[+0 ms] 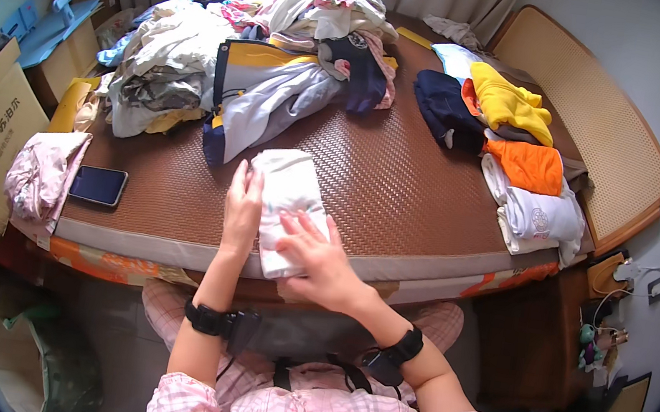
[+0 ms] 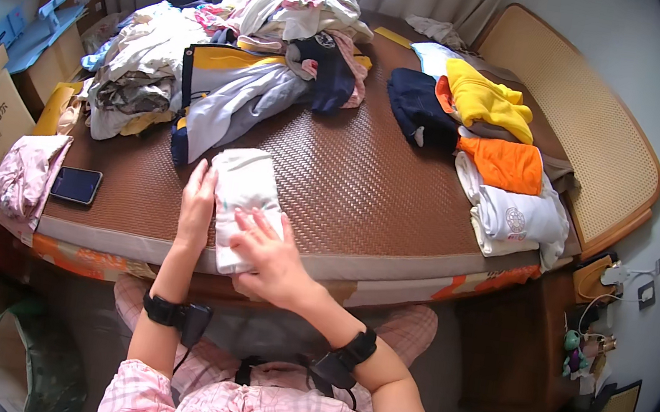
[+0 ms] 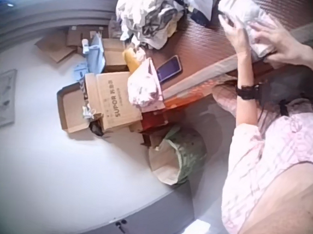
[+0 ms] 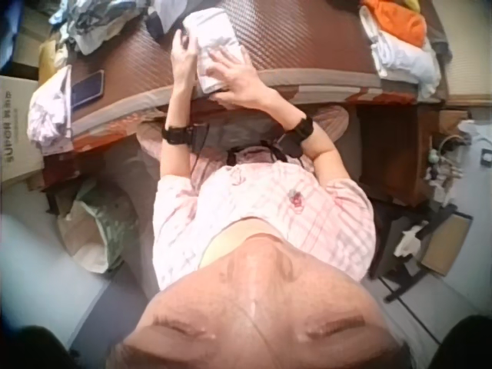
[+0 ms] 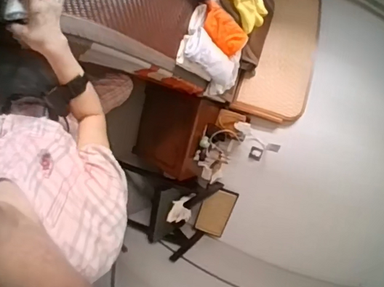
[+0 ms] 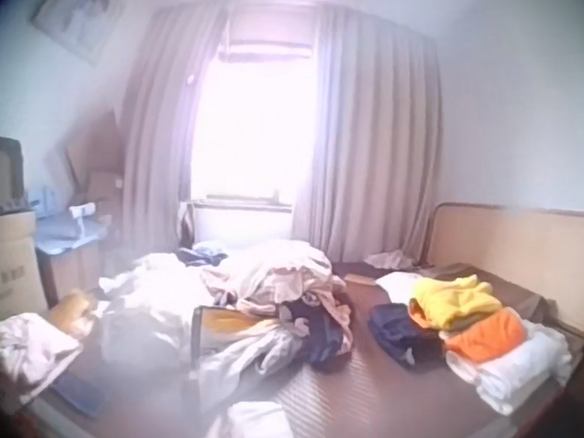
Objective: Folding various laundry items including t-shirts and shorts on a bed.
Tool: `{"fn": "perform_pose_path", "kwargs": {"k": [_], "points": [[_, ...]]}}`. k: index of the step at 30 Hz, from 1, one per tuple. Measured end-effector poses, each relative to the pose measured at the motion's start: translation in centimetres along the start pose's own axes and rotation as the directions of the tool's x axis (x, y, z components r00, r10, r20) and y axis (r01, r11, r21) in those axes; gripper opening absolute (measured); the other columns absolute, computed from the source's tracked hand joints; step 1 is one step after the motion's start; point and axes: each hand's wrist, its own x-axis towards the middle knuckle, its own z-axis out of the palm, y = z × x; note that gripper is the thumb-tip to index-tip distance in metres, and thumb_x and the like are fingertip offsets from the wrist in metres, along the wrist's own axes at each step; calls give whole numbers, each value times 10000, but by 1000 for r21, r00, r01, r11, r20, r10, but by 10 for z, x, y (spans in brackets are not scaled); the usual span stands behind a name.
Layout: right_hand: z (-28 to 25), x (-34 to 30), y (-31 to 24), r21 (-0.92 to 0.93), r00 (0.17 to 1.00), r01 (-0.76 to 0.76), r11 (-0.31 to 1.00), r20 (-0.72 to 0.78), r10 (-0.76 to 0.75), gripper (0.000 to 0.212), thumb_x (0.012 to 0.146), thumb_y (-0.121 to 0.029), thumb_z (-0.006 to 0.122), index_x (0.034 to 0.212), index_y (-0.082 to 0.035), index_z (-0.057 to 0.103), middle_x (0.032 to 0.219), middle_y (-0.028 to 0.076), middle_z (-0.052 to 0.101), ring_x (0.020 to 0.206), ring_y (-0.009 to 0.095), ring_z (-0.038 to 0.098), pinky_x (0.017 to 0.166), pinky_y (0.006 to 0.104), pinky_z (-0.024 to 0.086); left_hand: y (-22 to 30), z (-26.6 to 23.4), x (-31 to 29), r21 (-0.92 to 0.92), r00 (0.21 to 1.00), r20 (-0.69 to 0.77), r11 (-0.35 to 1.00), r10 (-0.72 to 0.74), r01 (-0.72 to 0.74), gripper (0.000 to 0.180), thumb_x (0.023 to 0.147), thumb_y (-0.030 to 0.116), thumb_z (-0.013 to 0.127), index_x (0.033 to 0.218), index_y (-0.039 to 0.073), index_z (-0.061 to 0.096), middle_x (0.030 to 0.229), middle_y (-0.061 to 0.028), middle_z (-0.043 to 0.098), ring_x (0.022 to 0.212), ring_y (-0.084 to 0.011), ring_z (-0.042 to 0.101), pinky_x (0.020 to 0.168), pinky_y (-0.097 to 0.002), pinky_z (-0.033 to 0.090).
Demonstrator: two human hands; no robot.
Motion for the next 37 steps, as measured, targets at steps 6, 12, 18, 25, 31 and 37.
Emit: {"fn": "perform_pose_path", "kwargs": {"k": [6, 12, 18, 25, 31, 37], "points": [[9, -8, 42, 851, 883, -21, 525, -230, 409, 343, 887, -22, 643, 1198, 14, 504, 1456, 187, 414, 1315, 210, 426, 1107, 325, 343, -27, 21, -15, 388, 926, 90, 843, 367, -372, 582, 945, 108, 531, 1437, -80, 282, 1321, -258, 517, 1195, -261, 549, 975, -332, 448], [-5, 1, 42, 940, 862, 87, 329, -236, 449, 767, 855, -43, 688, 1489, -123, 265, 1376, 151, 448, 1255, 218, 465, 1017, 326, 443, -10, 42, -38, -352, 949, 272, 934, 157, -54, 687, 947, 3, 513, 1518, 45, 134, 1268, -173, 511, 1087, -168, 553, 864, -256, 484], [-84, -49, 53, 854, 808, 3, 521, -309, 502, 631, 789, 75, 634, 1381, -95, 498, 1347, 75, 527, 1203, 161, 514, 1013, 297, 440, 21, 102, -65, -451, 830, 515, 891, 213, 52, 750, 951, 15, 534, 1541, 155, 92, 1441, -160, 335, 1118, -158, 531, 926, -267, 450], [-236, -83, 146, 483, 91, -26, 875, -871, 483, 587, 848, 34, 632, 1390, -97, 449, 1279, 66, 553, 1068, 161, 571, 912, 284, 488, -18, 122, -48, -33, 748, 491, 868, 446, -496, 748, 869, -58, 597, 1506, 92, 235, 1419, -160, 361, 962, -169, 593, 709, -233, 523], [-340, -102, 232, 410, -200, 98, 907, -885, 421, 543, 797, -18, 656, 1309, -36, 476, 1331, 121, 482, 1175, 234, 500, 1003, 327, 408, -19, 136, -47, 67, 761, 481, 847, 436, -527, 670, 816, -77, 604, 1434, 37, 373, 1190, -123, 514, 840, -168, 602, 659, -257, 528], [-358, -92, 331, 440, -181, -317, 840, -897, 402, 592, 777, -88, 695, 1319, -37, 463, 1382, 149, 457, 1281, 273, 439, 1083, 330, 346, -34, 132, -39, 164, 718, 524, 773, 458, -613, 645, 831, -35, 623, 1427, 44, 390, 1217, -123, 503, 863, -172, 609, 674, -250, 532]]}}
